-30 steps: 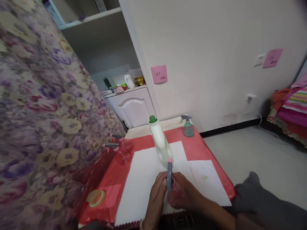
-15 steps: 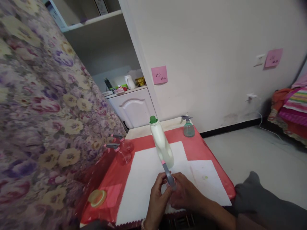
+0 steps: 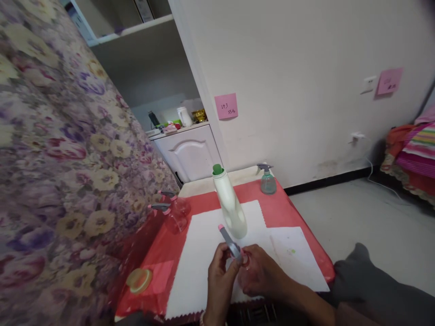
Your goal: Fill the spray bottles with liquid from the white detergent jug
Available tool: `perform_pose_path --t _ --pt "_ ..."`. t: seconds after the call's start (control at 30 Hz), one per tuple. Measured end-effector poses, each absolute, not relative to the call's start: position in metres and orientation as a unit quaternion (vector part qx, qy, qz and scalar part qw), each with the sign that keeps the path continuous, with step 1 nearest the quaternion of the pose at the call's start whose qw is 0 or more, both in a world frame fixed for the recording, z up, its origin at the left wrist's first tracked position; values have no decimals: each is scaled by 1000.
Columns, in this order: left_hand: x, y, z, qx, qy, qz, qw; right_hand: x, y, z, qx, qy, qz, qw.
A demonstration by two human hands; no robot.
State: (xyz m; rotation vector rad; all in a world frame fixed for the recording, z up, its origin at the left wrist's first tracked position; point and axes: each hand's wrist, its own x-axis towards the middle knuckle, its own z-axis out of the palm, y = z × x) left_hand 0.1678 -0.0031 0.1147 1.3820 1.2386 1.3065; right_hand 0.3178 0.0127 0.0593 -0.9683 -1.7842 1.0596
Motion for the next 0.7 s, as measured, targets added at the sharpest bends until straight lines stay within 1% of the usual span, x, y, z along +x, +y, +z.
perform_pose_path --t 0.17,0.3,0.37,0.53,0.7 --pt "160 -9 128 504 479 574 433 316 14 41 -407 -688 407 442" --pt "158 -16 138 485 472 614 407 315 16 29 -399 -685 395 465" --pt "159 -20 142 491 470 621 392 316 15 29 -391 -685 399 467" --pt "164 -26 149 530 451 582 420 319 11 39 -395 -674 429 454" --pt "165 -40 166 545 434 609 380 320 8 45 -404 -664 447 443"
